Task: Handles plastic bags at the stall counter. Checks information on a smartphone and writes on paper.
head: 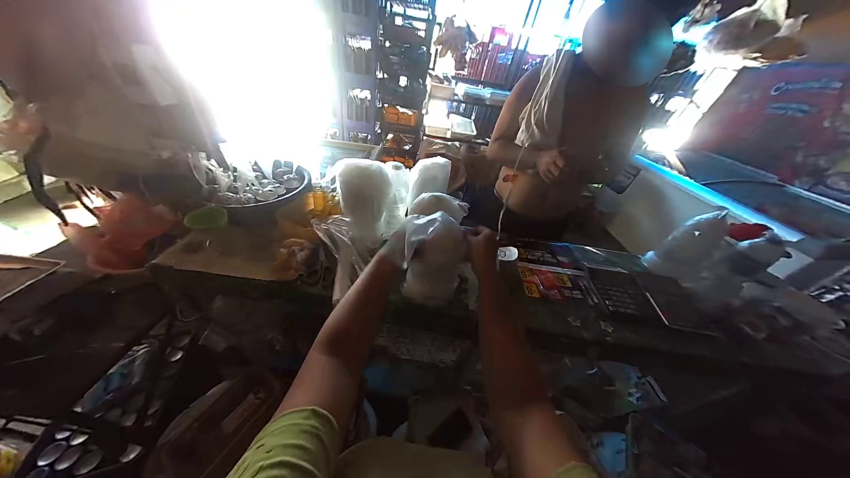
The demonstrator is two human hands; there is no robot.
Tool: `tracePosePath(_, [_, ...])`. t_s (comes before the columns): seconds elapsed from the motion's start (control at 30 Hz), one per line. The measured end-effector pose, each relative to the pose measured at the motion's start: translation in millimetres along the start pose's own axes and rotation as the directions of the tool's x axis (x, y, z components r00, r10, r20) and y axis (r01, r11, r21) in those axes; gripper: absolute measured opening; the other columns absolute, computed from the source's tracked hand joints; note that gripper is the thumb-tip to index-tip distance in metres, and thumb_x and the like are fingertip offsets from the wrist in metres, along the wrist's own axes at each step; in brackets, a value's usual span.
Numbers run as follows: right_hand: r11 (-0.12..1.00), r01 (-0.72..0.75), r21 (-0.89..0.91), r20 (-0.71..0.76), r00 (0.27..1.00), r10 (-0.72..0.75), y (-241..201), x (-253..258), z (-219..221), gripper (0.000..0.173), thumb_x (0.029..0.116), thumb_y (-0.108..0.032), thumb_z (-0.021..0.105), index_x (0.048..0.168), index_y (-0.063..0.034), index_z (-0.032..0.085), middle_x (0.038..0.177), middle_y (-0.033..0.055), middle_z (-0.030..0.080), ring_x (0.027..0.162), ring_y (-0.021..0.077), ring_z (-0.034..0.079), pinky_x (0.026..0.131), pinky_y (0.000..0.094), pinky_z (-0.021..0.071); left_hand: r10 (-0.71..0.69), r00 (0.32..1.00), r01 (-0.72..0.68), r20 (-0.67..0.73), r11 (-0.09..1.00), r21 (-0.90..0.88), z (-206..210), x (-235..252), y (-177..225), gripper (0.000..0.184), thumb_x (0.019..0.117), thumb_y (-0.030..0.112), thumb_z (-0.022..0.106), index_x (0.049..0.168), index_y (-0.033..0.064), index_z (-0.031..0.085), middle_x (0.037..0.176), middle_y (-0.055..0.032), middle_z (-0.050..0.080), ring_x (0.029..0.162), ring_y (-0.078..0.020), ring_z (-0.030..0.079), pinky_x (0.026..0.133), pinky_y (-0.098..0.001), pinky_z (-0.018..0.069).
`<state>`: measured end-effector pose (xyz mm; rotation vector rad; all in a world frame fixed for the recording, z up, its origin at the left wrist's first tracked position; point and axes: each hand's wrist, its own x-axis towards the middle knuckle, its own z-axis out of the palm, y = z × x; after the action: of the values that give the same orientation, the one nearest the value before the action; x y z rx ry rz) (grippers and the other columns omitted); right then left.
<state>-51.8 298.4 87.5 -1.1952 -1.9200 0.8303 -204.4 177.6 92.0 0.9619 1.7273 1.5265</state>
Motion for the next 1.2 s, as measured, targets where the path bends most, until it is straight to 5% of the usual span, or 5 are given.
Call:
tracePosePath(0.23, [0.933, -0.305, -0.190, 0.097, 0.940, 0.327, 73.9, -51.5, 73.9, 0.029, 0.1010, -0.013, 0.059, 0.126, -0.0009, 0.067, 0.127, 0.0236, 0.067, 0.123, 0.0378, 0.063, 0.106, 0.0528, 0.0487, -0.405, 0.894, 0.436, -0.192, 0.884, 0.168, 30.4, 10.1, -106.2, 0.036, 0.1016, 0.023, 0.057, 0.121, -0.0064, 0.063, 0.121, -0.0247, 0.064, 0.111, -0.0355, 0.063, 0.093, -0.0544, 0.0511])
tracePosePath(0.5, [0.956, -0.286, 0.060, 0.058, 0.957, 0.283, 79.9, -56.2, 34.2, 0.043, 0.1090, -0.035, 0.047, 0.126, 0.0002, 0.067, 0.113, 0.0245, 0.070, 0.103, 0.0393, 0.069, 0.091, 0.0600, 0.0546, 0.233, 0.967, -0.090, -0.106, 0.696, 0.712, -35.8, -29.3, -73.5, 0.029, 0.0995, 0.026, 0.064, 0.122, 0.0103, 0.070, 0.127, -0.0128, 0.066, 0.118, -0.0282, 0.063, 0.103, -0.0484, 0.0510])
tracePosePath(0.7, [0.980, 0.027, 0.198, -0.359, 0.932, 0.047, 45.3, -99.4, 7.9, 0.036, 0.1007, -0.016, 0.064, 0.129, 0.0055, 0.060, 0.118, 0.0244, 0.064, 0.095, 0.0320, 0.066, 0.083, 0.0448, 0.0555, 0.115, 0.963, 0.170, -0.245, 0.446, 0.878, -82.6, -70.7, -106.4, 0.040, 0.0953, 0.027, 0.068, 0.135, 0.0240, 0.068, 0.139, -0.0180, 0.060, 0.135, -0.0429, 0.047, 0.112, -0.0622, 0.0333])
tracePosePath(0.9, [0.781, 0.573, 0.249, -0.474, 0.775, -0.417, 5.5, -129.5, 26.6, 0.016, 0.0922, -0.009, 0.066, 0.101, 0.0048, 0.065, 0.093, 0.0102, 0.064, 0.078, 0.0078, 0.063, 0.070, 0.0205, 0.0561, 0.531, 0.787, -0.261, -0.313, 0.747, 0.612, -100.2, -123.6, -106.8, 0.025, 0.0809, -0.003, 0.074, 0.104, 0.0063, 0.077, 0.112, -0.0103, 0.074, 0.105, -0.0206, 0.071, 0.094, -0.0402, 0.0574])
tracePosePath(1.2, [0.867, 0.019, 0.497, 0.476, 0.830, -0.291, -8.8, -117.9, 104.9, 0.076, 0.0916, -0.010, 0.072, 0.155, 0.0014, 0.032, 0.153, 0.0252, 0.045, 0.128, 0.0335, 0.060, 0.101, 0.0439, 0.0551, 0.497, 0.805, -0.594, -0.325, 0.658, -0.464, -124.6, -217.3, -101.2, 0.010, 0.0963, 0.025, 0.069, 0.105, 0.0258, 0.073, 0.103, 0.0079, 0.074, 0.095, -0.0015, 0.068, 0.086, -0.0216, 0.0570])
